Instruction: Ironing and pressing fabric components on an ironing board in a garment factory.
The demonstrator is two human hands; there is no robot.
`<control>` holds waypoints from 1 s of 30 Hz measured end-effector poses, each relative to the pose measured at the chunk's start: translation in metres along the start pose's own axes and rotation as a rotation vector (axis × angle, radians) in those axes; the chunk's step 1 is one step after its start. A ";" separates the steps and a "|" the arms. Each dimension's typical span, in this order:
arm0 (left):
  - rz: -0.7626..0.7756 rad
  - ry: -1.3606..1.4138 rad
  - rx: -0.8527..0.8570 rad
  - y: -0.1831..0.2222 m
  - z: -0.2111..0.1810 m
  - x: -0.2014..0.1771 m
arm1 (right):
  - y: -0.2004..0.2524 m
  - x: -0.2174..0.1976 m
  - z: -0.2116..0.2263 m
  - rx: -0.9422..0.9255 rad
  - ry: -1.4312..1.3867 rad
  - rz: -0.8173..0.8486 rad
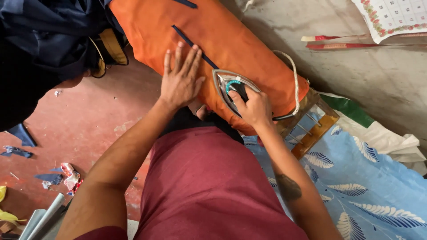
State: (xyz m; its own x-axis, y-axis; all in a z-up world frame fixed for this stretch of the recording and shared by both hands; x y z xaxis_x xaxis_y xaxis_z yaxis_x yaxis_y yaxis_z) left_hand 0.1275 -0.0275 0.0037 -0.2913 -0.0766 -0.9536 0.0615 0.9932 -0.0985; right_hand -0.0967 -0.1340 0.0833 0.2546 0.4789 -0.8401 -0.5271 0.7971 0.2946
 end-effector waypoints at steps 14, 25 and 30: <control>-0.094 -0.028 -0.037 -0.007 0.045 -0.021 | -0.032 0.004 0.041 0.018 -0.067 0.003; -0.272 -0.146 -0.036 -0.018 0.067 -0.025 | -0.052 0.015 0.063 0.050 -0.066 0.019; -0.556 -0.171 -0.105 -0.037 0.087 -0.046 | -0.059 0.014 0.073 0.114 -0.041 0.061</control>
State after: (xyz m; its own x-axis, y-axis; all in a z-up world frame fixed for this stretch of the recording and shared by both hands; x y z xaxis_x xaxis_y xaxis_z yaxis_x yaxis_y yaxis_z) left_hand 0.2213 -0.0684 0.0265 -0.0939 -0.5928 -0.7999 -0.1540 0.8024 -0.5766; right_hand -0.0029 -0.1479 0.0871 0.2593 0.5408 -0.8002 -0.4478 0.8014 0.3965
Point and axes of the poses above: each hand's wrist, its own y-axis away from the middle knuckle, its own x-axis out of the palm, z = x × y, the point moved 1 cm from there along -y, towards the middle knuckle, and after that the axes turned 12 degrees about x, right-handed, at the moved point
